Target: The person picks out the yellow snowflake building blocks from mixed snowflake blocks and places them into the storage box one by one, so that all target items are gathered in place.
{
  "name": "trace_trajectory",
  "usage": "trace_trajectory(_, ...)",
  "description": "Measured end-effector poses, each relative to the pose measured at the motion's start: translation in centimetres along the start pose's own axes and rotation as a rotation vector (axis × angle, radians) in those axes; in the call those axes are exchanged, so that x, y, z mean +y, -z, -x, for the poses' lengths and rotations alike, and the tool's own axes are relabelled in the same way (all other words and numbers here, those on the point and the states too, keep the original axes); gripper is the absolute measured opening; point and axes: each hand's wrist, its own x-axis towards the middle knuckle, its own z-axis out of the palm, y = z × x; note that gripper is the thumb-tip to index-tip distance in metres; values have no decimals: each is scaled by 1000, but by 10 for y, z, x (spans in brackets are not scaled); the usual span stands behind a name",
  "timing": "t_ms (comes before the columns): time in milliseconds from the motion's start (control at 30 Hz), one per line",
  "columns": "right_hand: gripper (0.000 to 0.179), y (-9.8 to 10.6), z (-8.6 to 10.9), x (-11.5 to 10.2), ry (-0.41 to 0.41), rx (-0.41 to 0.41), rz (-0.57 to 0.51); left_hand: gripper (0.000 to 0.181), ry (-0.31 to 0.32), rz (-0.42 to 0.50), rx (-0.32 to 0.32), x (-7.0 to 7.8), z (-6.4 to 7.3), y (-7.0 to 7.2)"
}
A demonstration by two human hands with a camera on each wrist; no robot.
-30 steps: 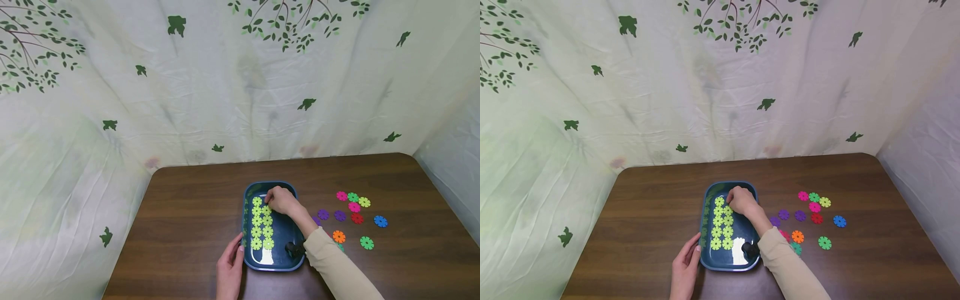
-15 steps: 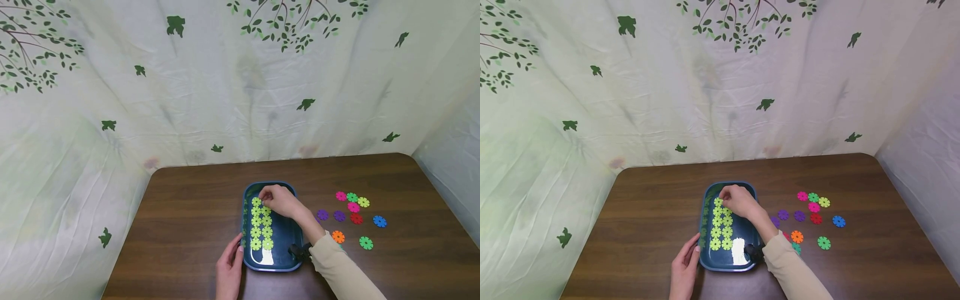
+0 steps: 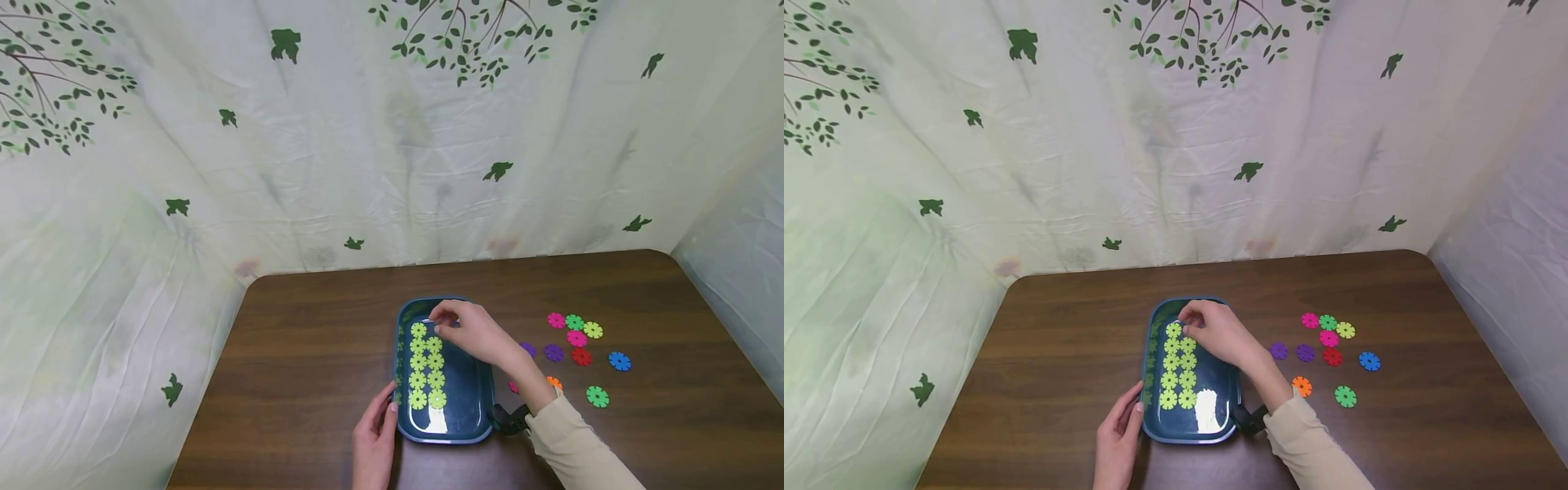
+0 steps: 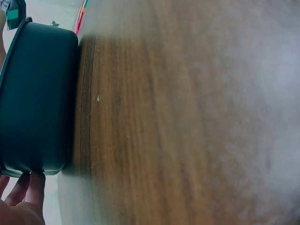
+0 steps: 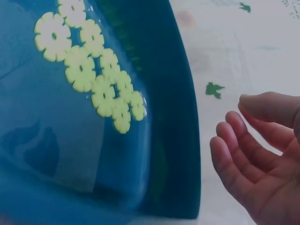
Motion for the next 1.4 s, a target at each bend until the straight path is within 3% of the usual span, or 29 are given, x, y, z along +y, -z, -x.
trace_trajectory(567, 27, 22, 35, 26, -37, 134, -3, 33, 14, -4, 8, 1, 0, 0)
trace_trajectory(1400, 27, 54, 99, 99, -69, 266, 141, 32, 32, -19, -3, 3, 0, 1)
